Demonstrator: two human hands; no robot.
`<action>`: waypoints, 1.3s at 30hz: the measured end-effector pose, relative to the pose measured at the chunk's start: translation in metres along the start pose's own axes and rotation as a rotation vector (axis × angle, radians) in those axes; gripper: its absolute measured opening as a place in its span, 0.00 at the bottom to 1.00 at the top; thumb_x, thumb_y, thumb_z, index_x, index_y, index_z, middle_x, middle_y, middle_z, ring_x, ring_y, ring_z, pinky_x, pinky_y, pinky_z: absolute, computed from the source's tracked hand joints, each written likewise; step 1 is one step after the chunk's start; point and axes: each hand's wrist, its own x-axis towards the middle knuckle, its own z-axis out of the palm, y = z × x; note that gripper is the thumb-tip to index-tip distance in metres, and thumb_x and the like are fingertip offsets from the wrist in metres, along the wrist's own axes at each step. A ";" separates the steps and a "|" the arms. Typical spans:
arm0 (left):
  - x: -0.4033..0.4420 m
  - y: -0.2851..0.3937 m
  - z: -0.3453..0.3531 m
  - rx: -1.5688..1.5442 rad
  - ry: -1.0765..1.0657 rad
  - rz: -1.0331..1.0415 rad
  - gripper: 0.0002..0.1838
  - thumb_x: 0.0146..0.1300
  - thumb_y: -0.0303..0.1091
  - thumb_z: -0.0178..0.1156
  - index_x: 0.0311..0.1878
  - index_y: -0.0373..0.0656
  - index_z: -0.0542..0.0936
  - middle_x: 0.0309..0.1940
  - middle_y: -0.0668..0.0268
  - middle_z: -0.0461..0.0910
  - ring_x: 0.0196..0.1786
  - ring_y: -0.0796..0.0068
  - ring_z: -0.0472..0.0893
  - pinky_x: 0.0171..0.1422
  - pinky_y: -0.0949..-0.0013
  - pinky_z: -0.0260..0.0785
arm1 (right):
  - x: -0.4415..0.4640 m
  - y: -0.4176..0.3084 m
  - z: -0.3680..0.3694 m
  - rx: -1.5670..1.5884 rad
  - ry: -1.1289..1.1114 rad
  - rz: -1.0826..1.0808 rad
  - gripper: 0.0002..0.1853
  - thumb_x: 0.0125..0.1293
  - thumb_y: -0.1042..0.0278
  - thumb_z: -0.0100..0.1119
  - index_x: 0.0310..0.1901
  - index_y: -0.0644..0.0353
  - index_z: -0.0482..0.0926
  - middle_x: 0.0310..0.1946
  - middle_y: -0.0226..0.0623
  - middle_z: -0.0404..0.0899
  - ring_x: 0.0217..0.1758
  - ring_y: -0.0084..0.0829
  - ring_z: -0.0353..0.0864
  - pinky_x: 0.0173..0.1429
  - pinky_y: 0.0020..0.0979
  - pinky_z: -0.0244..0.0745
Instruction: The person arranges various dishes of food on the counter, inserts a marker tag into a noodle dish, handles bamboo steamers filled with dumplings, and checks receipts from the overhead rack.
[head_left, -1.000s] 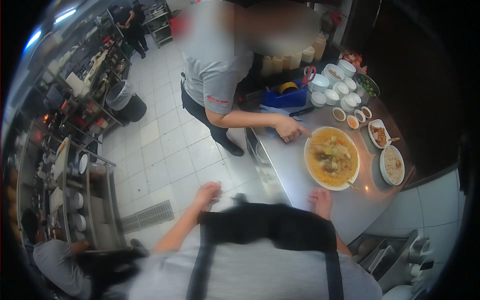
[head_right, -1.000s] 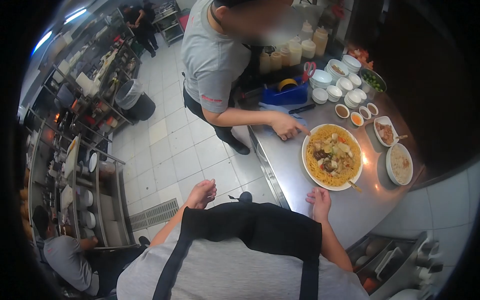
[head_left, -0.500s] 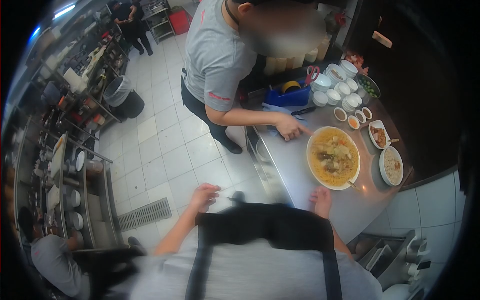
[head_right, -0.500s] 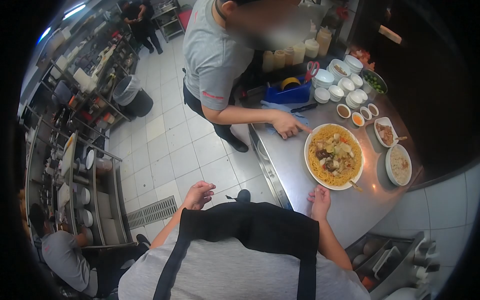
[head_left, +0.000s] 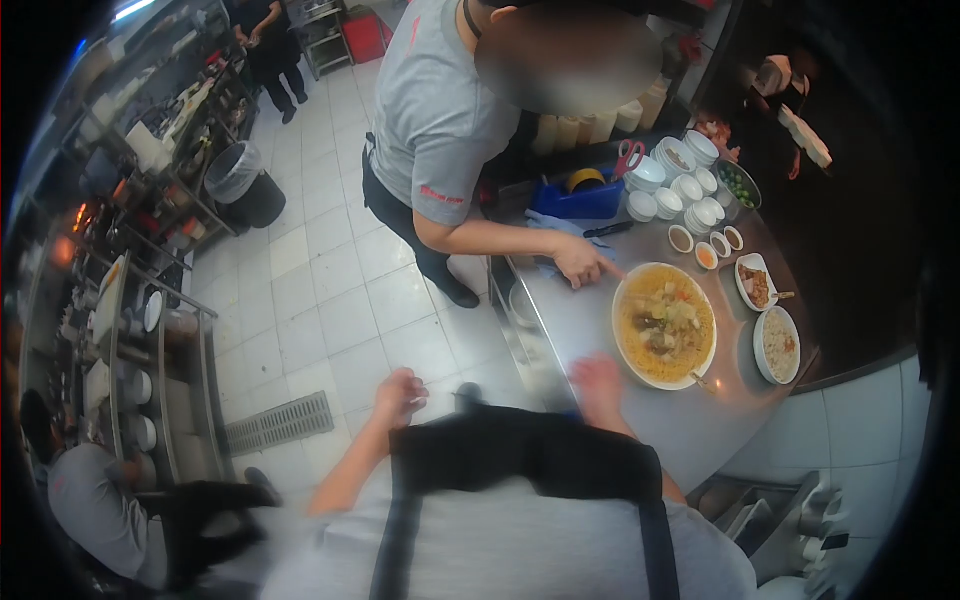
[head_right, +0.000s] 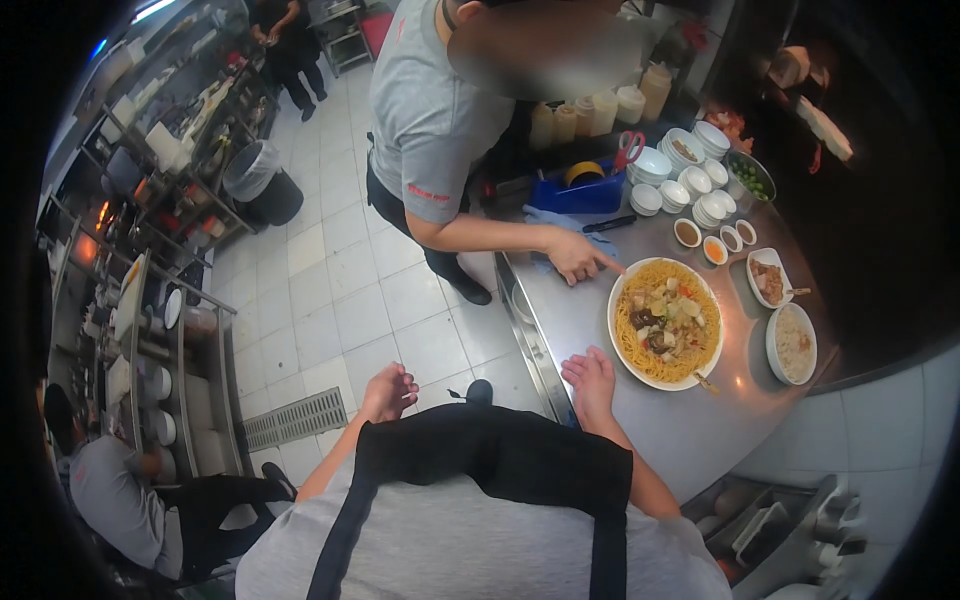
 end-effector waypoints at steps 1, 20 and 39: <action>-0.002 -0.001 0.000 0.019 0.007 0.016 0.05 0.63 0.35 0.51 0.31 0.49 0.68 0.27 0.69 0.69 0.32 0.70 0.72 0.36 0.66 0.65 | 0.007 0.007 -0.004 -0.012 -0.010 -0.060 0.16 0.66 0.63 0.49 0.52 0.60 0.62 0.37 0.43 0.72 0.37 0.37 0.78 0.38 0.34 0.76; 0.001 0.003 -0.001 -0.008 0.069 -0.032 0.23 0.68 0.53 0.45 0.22 0.47 0.64 0.24 0.67 0.69 0.29 0.69 0.72 0.34 0.68 0.65 | 0.030 -0.005 0.003 0.086 0.108 0.067 0.18 0.67 0.59 0.49 0.52 0.59 0.61 0.38 0.43 0.72 0.37 0.38 0.78 0.35 0.37 0.76; 0.018 -0.006 -0.026 0.105 0.059 -0.011 0.25 0.68 0.56 0.42 0.25 0.44 0.67 0.33 0.60 0.76 0.38 0.64 0.78 0.42 0.62 0.72 | 0.056 -0.010 0.002 0.573 0.047 0.221 0.26 0.66 0.61 0.46 0.63 0.55 0.55 0.62 0.33 0.63 0.64 0.44 0.62 0.64 0.47 0.59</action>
